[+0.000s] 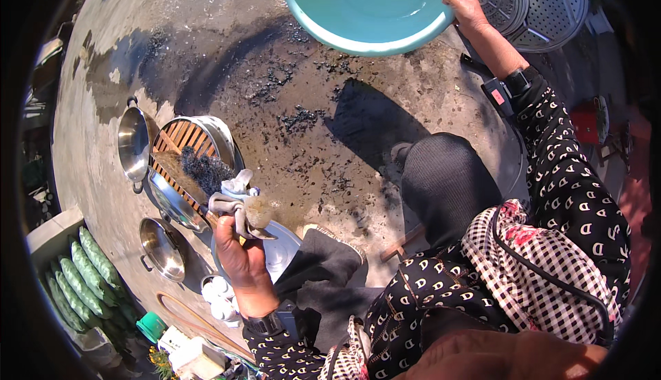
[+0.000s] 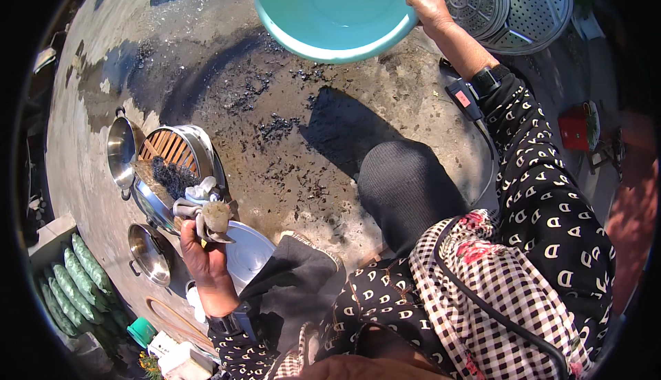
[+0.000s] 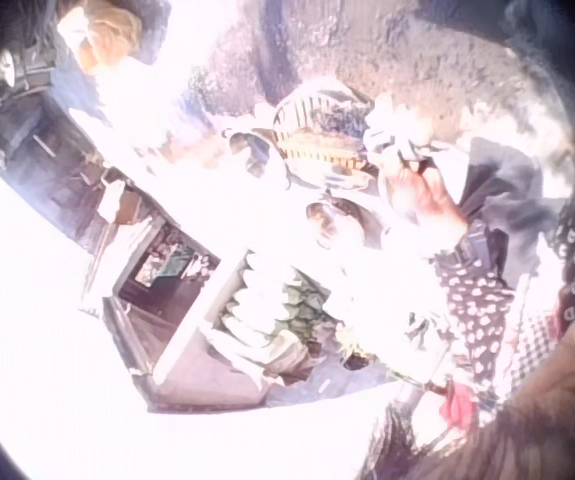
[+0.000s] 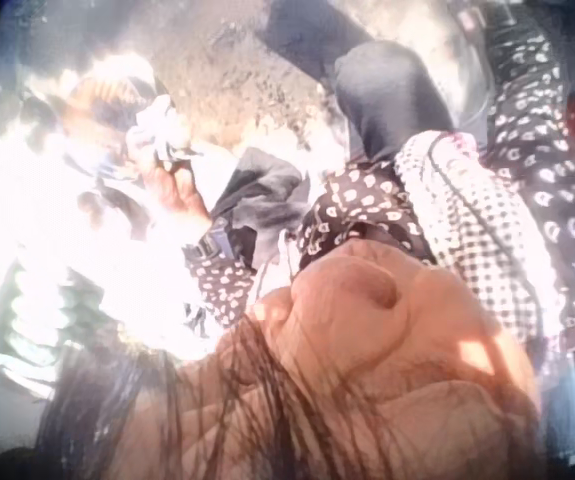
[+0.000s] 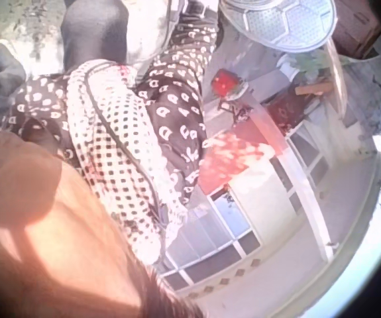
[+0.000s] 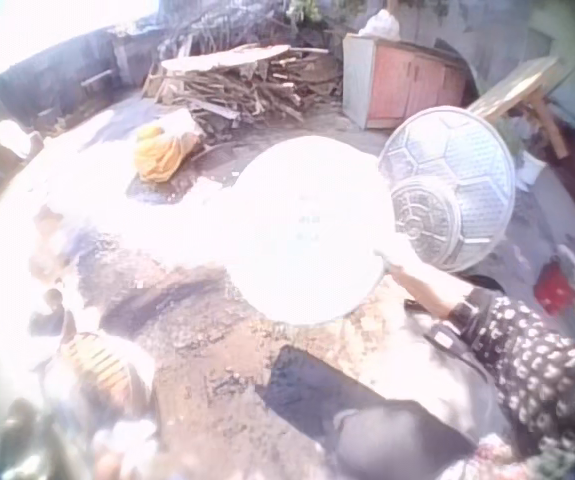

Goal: The person scrubs a black wok with a steel wool pad, rinses it, and sets it aside. They then scrub and rinse a light green plastic basin, followed by rinsing their hands in a metal bowl.

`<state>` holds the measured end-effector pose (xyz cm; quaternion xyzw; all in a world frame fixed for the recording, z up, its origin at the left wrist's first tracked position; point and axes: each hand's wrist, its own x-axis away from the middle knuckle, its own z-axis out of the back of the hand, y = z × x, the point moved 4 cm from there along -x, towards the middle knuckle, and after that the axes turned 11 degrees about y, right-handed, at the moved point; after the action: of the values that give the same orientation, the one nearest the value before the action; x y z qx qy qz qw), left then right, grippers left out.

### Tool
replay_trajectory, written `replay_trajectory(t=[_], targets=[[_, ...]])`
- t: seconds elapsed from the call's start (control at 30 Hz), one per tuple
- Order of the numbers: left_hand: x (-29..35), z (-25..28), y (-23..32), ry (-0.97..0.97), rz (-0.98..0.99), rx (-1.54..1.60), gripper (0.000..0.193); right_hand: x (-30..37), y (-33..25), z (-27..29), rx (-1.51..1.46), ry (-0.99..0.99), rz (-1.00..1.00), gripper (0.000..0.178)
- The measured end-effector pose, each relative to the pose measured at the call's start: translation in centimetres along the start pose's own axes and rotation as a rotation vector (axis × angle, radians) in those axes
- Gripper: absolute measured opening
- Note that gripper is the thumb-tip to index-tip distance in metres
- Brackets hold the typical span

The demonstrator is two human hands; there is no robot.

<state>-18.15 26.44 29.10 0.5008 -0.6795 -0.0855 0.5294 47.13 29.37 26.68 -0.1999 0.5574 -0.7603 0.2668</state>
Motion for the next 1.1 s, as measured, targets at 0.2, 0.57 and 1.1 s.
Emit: replay_trajectory(t=[0.2, 0.57, 1.1], targets=[[-1.5, -1.4, -2.0, 0.043, 0.065, -0.095, 0.031, 13.6, 15.2, 7.9, -0.243, -0.009, -0.630, 0.040], [-2.2, -6.2, -10.7, -0.170, 0.161, -0.233, 0.027, 18.6, 27.2, 16.2, -0.115, -0.112, -0.904, 0.067], [-11.8, -15.7, -27.2, -0.135, 0.258, -0.335, 0.031, -2.6, 35.8, 24.1, 1.318, -0.190, -0.368, 0.042]])
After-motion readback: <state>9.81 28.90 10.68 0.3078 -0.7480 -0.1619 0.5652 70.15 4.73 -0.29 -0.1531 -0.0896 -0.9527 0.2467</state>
